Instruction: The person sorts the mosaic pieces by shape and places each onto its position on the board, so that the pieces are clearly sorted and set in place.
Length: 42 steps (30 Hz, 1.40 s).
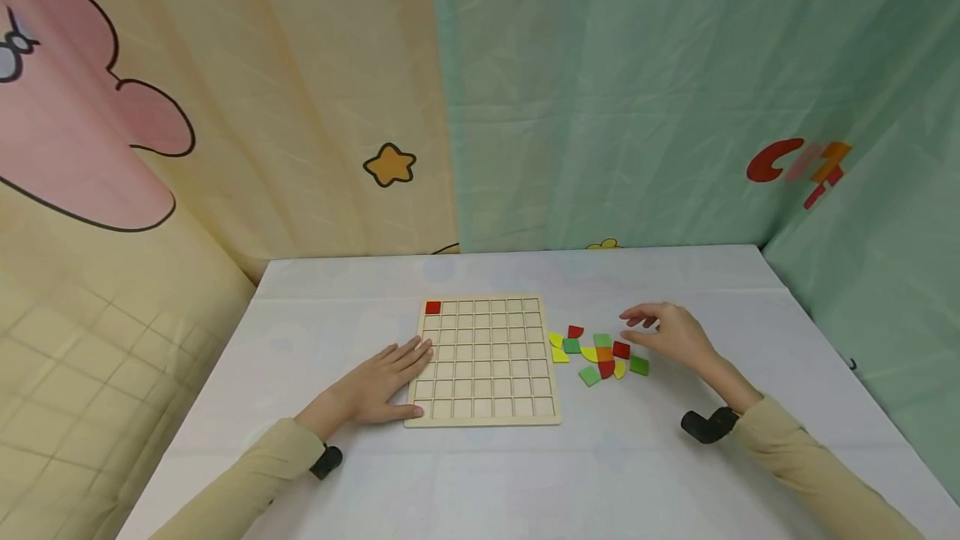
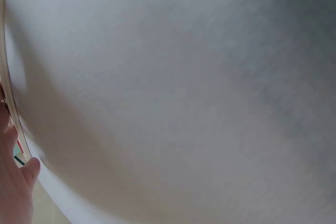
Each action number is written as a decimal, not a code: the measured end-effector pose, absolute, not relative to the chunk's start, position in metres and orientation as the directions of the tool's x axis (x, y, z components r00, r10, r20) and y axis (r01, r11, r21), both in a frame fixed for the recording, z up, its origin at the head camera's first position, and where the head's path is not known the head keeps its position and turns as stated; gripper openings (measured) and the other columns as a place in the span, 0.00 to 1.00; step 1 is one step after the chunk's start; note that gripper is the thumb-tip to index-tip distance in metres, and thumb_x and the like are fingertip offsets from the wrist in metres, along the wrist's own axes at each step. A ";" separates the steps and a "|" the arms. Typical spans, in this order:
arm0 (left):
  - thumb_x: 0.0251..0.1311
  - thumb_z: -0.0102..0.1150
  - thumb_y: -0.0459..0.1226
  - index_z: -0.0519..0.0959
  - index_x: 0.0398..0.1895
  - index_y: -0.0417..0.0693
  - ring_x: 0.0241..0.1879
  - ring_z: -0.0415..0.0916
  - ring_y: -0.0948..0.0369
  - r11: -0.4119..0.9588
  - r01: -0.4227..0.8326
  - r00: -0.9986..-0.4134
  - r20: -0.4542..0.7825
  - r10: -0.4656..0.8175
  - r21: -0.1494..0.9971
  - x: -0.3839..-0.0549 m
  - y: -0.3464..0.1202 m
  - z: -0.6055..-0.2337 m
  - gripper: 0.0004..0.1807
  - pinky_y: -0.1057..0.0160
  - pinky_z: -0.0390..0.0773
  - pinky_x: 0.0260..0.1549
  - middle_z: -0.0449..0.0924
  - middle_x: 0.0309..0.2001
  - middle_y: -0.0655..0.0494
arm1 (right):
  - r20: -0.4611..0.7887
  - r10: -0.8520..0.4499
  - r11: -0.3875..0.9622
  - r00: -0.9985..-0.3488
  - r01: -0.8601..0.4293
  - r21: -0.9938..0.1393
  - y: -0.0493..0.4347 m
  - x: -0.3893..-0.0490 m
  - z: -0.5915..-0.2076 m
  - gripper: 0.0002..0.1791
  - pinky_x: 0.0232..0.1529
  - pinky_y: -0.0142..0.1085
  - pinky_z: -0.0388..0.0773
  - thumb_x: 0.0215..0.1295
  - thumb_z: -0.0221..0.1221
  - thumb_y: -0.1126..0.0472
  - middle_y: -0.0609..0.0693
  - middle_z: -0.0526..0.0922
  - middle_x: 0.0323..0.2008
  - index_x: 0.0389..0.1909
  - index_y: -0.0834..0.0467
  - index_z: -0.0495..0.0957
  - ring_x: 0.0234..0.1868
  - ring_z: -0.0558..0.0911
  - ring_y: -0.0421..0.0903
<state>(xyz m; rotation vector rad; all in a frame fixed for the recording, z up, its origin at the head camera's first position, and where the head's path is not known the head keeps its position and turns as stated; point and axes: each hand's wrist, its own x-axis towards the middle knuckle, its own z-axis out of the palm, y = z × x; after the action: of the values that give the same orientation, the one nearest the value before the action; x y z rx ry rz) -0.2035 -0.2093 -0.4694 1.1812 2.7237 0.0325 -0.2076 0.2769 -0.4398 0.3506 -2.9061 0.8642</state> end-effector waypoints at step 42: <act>0.62 0.43 0.66 0.48 0.76 0.44 0.77 0.41 0.51 0.675 0.729 -0.663 -0.128 0.737 0.110 -0.203 -0.210 -0.470 0.50 0.44 0.51 0.72 0.43 0.78 0.49 | 0.048 -0.205 0.846 -0.978 -0.202 -0.494 0.299 -0.174 -0.465 0.20 0.25 0.28 0.68 0.47 0.73 0.50 0.42 0.83 0.30 0.40 0.55 0.85 0.28 0.70 0.36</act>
<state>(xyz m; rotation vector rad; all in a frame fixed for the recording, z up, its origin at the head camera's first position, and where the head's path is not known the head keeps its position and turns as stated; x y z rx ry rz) -0.2029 -0.2105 -0.4698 1.2022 2.7249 0.0728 -0.1738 0.2991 -0.4647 0.3331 -3.0239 0.8086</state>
